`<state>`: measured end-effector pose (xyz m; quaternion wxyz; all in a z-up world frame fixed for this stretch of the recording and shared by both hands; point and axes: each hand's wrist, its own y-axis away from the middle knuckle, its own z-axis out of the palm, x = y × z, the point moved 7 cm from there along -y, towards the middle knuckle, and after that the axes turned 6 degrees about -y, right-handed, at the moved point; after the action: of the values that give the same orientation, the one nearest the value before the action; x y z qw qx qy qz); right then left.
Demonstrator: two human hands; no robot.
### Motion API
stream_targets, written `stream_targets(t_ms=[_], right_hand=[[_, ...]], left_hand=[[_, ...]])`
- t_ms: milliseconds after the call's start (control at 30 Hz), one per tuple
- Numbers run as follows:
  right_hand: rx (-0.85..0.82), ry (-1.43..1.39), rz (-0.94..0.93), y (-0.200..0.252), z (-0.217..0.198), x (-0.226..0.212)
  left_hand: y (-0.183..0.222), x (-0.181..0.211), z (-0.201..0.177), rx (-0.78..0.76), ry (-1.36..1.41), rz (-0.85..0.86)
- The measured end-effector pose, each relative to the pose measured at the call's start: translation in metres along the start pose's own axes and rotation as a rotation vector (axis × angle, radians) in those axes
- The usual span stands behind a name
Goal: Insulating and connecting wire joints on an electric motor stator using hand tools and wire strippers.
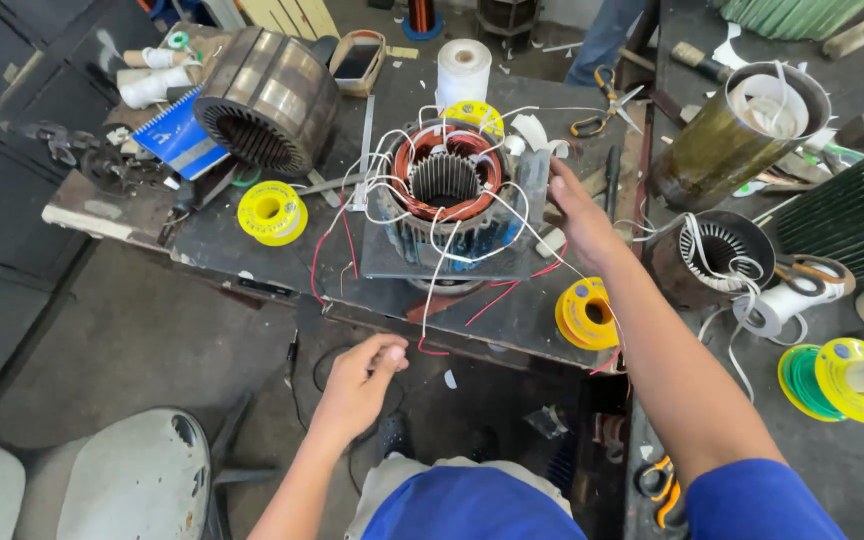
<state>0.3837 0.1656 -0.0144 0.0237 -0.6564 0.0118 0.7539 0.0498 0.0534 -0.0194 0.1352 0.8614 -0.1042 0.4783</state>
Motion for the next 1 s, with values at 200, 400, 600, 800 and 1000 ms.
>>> stream_targets(t_ms=[200, 400, 600, 800, 1000], right_hand=[[0.086, 0.216, 0.164, 0.005, 0.007, -0.012], [0.289, 0.121, 0.064, 0.043, 0.019, 0.008], [0.392, 0.187, -0.002, 0.088, 0.031, 0.031], [0.396, 0.815, -0.181, 0.146, 0.081, -0.057], [0.219, 1.084, -0.429, 0.075, 0.095, -0.117]], left_hand=[[-0.003, -0.06, -0.033, -0.102, 0.054, -0.219], [-0.011, -0.139, -0.075, -0.273, -0.089, -0.227], [-0.024, -0.11, -0.104, -0.581, -0.321, -0.065], [-0.058, -0.016, -0.138, -0.423, -0.38, 0.218], [-0.055, 0.033, -0.127, -0.317, -0.196, 0.365]])
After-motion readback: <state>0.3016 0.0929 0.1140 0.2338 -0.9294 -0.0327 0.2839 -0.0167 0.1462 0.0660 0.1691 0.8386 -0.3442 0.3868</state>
